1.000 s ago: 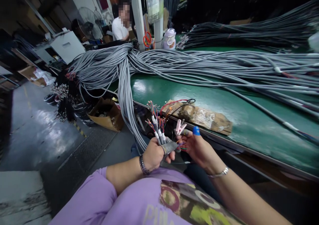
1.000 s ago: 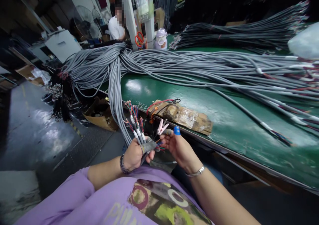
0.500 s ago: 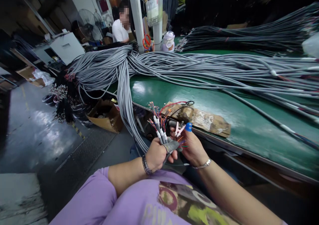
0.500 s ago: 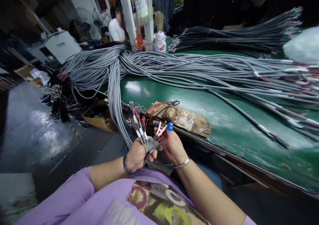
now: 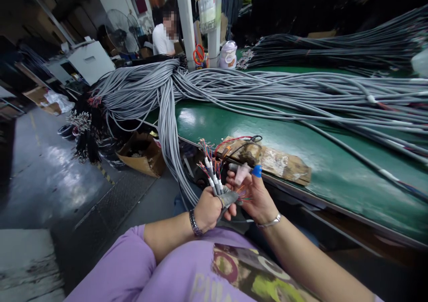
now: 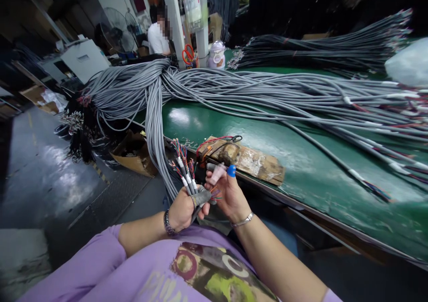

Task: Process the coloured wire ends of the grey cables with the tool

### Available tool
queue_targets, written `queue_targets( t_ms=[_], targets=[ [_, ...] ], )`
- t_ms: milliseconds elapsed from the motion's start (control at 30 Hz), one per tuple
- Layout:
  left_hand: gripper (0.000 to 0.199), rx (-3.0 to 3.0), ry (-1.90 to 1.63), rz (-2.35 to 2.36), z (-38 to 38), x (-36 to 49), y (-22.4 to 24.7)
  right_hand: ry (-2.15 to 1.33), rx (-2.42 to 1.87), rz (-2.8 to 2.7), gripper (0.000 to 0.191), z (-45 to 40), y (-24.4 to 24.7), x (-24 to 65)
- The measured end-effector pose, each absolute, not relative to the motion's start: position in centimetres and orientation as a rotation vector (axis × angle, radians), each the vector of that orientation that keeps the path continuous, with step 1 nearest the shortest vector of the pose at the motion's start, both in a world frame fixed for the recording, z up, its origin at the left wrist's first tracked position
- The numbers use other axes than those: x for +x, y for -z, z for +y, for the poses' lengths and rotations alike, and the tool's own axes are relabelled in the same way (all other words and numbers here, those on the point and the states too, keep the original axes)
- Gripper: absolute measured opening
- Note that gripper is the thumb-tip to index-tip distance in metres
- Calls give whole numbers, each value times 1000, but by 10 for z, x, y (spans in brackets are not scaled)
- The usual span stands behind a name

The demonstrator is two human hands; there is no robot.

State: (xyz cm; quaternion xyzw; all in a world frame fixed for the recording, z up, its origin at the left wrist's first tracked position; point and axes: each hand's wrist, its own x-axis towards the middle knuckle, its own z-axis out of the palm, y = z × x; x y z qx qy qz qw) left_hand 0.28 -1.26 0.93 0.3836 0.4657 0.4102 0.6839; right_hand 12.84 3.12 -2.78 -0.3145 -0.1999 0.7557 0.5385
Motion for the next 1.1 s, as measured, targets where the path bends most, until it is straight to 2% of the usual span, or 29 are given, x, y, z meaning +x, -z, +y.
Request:
queue_targets(
  t_ms=[133,300,600,767,1100],
  targets=[
    [48,887,-900,1035,-20,-3,-11,-1819,-759,-524,52,28,24,134],
    [46,871,-956,1048,-21,-2,-12,-1837,-778,-513,31,29,17,138],
    [48,837,-1011,1054,-12,6,-10,-1825,-769,-519,45,33,26,134],
    [48,831,-1026,1056,-10,7,-9,-1919,-718,-524,45,38,28,133],
    [44,837,-1021,1075,-8,7,4,-1874,-709,-452,42,39,27,129]
  ],
)
